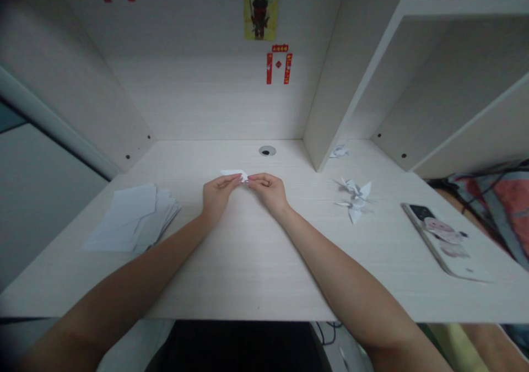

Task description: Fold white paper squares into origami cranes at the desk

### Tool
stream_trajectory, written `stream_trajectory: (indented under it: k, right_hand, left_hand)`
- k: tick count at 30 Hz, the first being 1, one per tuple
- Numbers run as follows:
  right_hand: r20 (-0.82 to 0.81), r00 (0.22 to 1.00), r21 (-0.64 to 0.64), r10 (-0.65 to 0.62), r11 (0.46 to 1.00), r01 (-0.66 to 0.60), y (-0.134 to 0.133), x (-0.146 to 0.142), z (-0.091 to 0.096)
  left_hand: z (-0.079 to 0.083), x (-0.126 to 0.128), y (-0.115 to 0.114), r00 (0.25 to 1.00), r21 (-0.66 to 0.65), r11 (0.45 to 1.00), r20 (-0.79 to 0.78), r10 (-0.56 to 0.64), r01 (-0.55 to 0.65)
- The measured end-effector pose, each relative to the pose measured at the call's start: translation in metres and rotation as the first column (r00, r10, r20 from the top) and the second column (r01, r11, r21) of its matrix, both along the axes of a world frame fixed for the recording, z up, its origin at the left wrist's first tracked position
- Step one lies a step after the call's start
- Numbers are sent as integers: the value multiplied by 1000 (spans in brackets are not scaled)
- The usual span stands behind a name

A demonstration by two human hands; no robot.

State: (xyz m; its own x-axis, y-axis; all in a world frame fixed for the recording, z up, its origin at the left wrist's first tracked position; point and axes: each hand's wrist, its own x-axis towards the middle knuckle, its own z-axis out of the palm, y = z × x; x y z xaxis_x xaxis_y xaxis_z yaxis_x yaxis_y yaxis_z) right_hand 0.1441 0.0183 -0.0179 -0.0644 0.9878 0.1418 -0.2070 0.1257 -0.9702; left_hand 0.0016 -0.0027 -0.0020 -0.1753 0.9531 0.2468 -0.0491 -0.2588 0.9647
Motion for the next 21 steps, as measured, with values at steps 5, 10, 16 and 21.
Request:
stream_trajectory:
  k: [5,10,16,21]
  right_hand:
    - [6,1000,2,-6,1000,6,0,-1,-1]
    - [-10,1000,-8,-11,1000,11,1,0,-2]
    - [-9,1000,10,-27,1000,27,0,0,-1]
    - [-9,999,41,-31,999,31,0,0,-1]
  left_hand:
    - [0,1,-1,1000,7,1000,-12,10,-10]
    - [-1,-3,1,999,-34,999,-23,-34,33]
    - [0,-5,-1,998,-15,998,-24,-64,64]
    - [0,-3,-2,999,-1,999,-10,-45,45]
